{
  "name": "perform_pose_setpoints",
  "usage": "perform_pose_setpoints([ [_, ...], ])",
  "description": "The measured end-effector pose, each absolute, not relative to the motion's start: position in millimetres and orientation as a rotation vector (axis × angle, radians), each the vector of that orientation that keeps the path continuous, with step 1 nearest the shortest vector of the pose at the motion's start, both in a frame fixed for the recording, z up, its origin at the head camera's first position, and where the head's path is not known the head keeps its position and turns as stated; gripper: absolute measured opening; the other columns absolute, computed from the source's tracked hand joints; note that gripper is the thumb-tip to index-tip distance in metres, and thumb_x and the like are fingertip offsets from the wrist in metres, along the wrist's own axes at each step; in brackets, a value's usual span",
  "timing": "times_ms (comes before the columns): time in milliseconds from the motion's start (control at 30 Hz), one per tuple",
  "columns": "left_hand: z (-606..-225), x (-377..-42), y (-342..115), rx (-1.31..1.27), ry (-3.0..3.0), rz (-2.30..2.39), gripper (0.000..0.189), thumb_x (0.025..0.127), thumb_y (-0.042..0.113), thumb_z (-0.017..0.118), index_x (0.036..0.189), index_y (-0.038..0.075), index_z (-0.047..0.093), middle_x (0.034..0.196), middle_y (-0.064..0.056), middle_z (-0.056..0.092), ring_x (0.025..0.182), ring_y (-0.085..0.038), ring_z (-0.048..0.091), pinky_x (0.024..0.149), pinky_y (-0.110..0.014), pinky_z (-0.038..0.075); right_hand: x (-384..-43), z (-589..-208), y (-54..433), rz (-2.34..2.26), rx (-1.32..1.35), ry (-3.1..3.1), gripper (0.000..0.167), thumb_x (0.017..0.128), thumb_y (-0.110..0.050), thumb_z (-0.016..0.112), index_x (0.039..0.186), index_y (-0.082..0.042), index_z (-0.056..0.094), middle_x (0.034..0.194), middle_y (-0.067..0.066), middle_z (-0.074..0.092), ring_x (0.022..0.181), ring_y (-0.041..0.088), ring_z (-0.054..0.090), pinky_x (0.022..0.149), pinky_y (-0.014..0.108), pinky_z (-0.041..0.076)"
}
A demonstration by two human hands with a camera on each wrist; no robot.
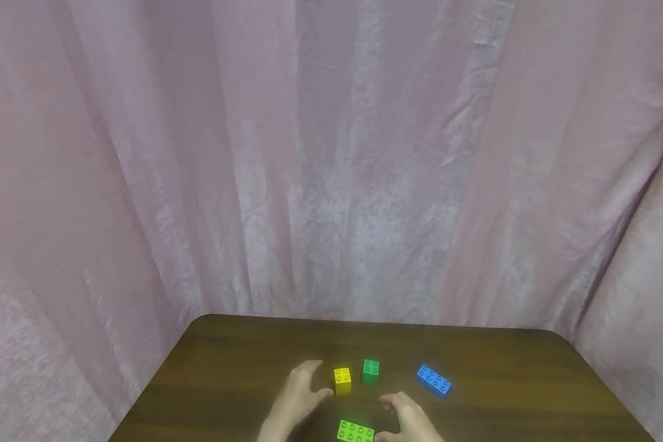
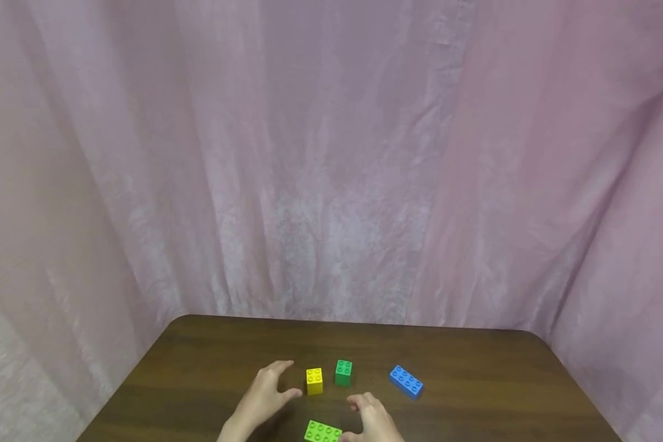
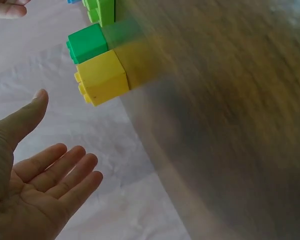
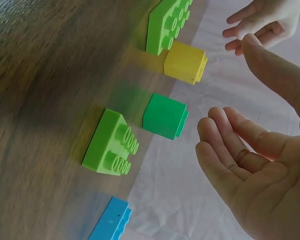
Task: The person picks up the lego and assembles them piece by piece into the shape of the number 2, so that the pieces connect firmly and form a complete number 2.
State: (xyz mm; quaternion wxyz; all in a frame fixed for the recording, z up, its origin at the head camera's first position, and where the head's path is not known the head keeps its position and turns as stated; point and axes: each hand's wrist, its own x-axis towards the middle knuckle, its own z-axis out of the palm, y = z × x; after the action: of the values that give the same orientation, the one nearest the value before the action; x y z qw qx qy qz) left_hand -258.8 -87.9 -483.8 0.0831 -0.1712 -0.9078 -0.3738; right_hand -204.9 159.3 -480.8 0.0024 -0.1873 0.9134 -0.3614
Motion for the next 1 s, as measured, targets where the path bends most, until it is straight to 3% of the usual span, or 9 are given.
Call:
perform_pose_setpoints([
  [467, -491.8, -274.3, -82.2, -0.538, -2.743, -1.263, 0.068, 0.074, 0.012, 0.08, 0.13, -0.013, 0.051, 0.135, -0.035, 0.051, 0.125, -0.051, 0.049, 0.105, -0.063, 0.041, -206.2, -488.2, 151.3, -1.072, -0.635, 2.882, 0.063, 0.069, -0.019, 0.083, 0.119, 0.009, 0.057, 0.106, 0.014, 0.063, 0.093, 0.036, 0.061, 0.079, 0.045, 0.057],
  [800, -493.5, -281.9, -76.7, -0.558, -2.757, -1.294, 0.069, 0.072, 0.009, 0.081, 0.13, -0.012, 0.051, 0.135, -0.034, 0.052, 0.125, -0.051, 0.049, 0.106, -0.063, 0.04, -209.9, -491.8, 148.8, -1.129, -0.567, 2.779, 0.061, 0.07, -0.012, 0.081, 0.121, 0.011, 0.055, 0.11, 0.02, 0.061, 0.096, 0.042, 0.061, 0.081, 0.055, 0.055],
  [1000, -497.7, -285.2, -75.5, -0.57, -2.753, -1.308, 0.068, 0.072, 0.008, 0.081, 0.129, -0.013, 0.052, 0.133, -0.034, 0.054, 0.124, -0.051, 0.051, 0.105, -0.062, 0.042, -212.3, -497.9, 150.8, -1.143, -0.569, 2.744, 0.06, 0.071, -0.014, 0.081, 0.119, 0.011, 0.057, 0.105, 0.017, 0.062, 0.092, 0.038, 0.06, 0.079, 0.05, 0.057],
])
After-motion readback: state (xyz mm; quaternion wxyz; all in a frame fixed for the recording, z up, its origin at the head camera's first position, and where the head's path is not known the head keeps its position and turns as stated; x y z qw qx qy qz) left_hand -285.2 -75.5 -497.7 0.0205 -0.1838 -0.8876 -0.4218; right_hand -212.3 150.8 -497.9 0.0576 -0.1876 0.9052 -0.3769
